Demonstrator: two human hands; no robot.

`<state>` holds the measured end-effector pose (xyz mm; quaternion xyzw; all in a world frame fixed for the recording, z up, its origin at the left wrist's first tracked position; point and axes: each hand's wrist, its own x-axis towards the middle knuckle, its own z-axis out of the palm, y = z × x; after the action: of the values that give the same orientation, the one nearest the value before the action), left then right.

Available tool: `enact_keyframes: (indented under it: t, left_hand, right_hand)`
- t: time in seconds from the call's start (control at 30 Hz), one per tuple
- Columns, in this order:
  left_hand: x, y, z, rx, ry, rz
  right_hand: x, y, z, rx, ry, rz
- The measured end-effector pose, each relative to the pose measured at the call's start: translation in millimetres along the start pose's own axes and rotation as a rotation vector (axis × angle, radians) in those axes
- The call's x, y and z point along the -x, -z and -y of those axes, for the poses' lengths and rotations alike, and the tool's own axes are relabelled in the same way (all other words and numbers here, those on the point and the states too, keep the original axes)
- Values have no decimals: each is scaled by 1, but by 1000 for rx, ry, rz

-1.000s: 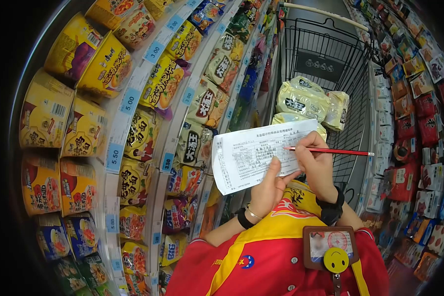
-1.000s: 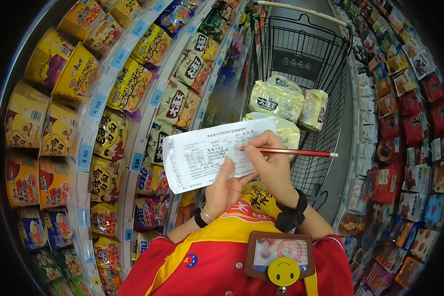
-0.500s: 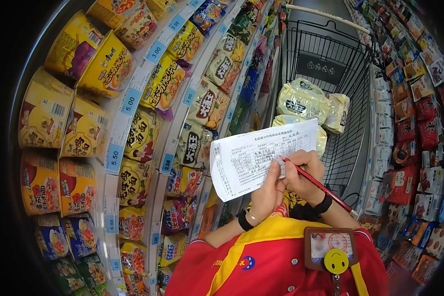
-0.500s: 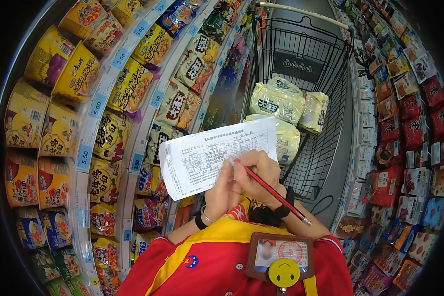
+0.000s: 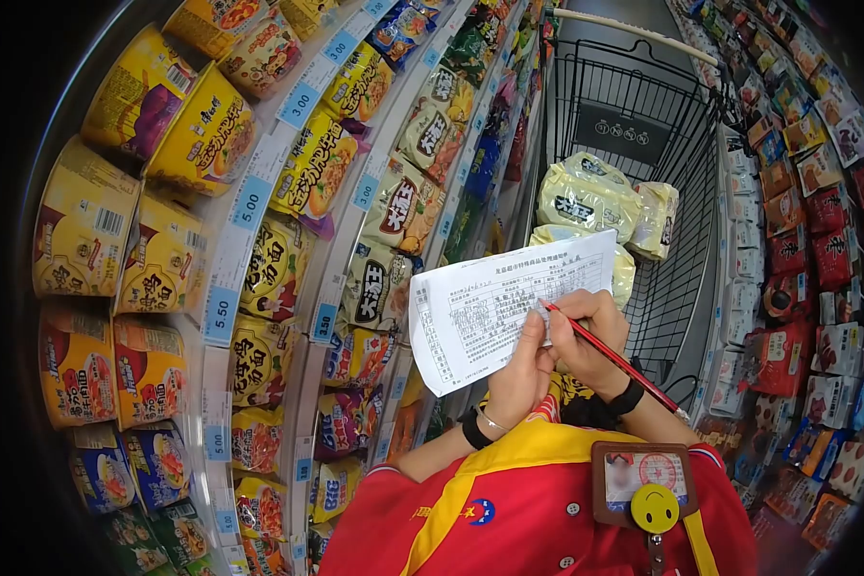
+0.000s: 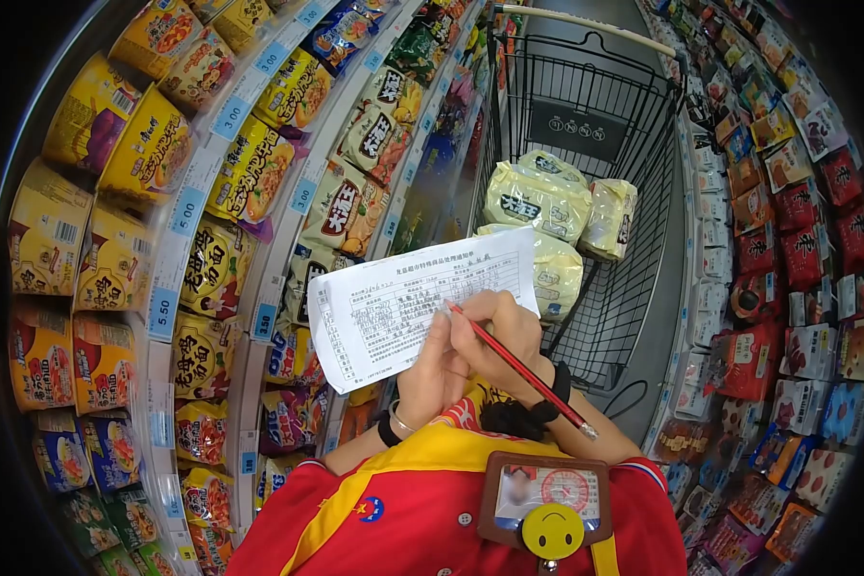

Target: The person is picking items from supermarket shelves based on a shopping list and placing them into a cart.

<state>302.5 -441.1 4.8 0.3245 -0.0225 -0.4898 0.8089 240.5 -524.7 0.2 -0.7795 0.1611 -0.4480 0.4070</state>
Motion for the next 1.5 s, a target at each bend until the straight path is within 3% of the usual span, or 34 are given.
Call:
enact_keyframes:
  t: [0.7,1.5]
  left_hand:
    - [-2,1,-5,-5,4,-20]
    - [-6,1,-9,-38,-30,-17]
  right_hand:
    - [-4,-9,0,-40,4,-111]
    - [-9,-15,-3,-13,-36,-61]
